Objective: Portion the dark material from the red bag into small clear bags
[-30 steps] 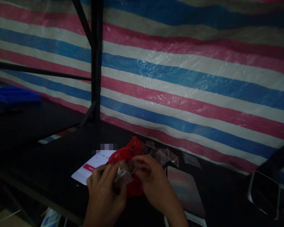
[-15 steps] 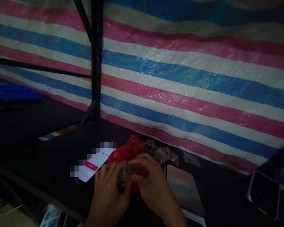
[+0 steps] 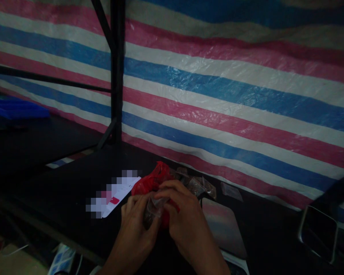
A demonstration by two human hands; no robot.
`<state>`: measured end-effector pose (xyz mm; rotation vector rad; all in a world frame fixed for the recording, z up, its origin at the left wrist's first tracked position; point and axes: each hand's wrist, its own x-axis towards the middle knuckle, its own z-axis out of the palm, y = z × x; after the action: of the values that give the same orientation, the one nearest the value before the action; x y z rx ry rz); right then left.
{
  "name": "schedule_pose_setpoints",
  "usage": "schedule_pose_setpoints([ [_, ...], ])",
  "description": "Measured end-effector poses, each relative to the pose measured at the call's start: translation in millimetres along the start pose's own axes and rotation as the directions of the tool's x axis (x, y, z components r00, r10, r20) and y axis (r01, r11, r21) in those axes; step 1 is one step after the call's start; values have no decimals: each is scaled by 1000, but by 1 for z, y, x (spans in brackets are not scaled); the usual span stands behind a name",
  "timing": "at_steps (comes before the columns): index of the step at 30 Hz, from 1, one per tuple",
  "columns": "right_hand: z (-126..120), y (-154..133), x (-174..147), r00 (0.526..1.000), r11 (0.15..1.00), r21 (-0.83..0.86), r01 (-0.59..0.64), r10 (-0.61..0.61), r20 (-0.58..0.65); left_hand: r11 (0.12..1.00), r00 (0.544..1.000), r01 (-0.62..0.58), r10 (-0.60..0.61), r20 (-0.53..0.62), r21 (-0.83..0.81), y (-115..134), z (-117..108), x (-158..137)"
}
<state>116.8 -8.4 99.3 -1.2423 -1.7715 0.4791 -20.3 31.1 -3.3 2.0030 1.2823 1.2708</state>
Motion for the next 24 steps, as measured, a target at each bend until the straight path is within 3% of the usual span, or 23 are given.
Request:
schedule_pose_setpoints([
  [5, 7, 17, 2, 978, 992, -35, -120, 112, -174, 998, 987, -2, -7, -159, -55, -4, 5, 0],
  [8, 11, 23, 1, 974, 979, 0, -202, 201, -105, 996, 955, -63, 44, -293, -58, -5, 6, 2],
  [11, 12, 18, -2, 974, 972, 77, -222, 225, -34, 996, 938, -62, 38, -345, -58, -2, 4, 5],
  [14, 9, 7, -6, 965, 962, 83, -259, 261, -14, 997, 945, -52, 31, -326, -54, 7, 4, 7],
  [17, -5, 2, -13, 941, 946, 107, -306, 318, -119, 997, 972, -55, 40, -233, -59, 20, 10, 4],
  [20, -35, 8, -25, 906, 921, 141, -364, 385, -176, 991, 988, -126, 122, -96, -36, 32, 24, -8],
  [24, -89, 34, -54, 847, 892, 42, -451, 442, -294, 959, 962, -271, 272, -2, 83, 37, 41, -28],
])
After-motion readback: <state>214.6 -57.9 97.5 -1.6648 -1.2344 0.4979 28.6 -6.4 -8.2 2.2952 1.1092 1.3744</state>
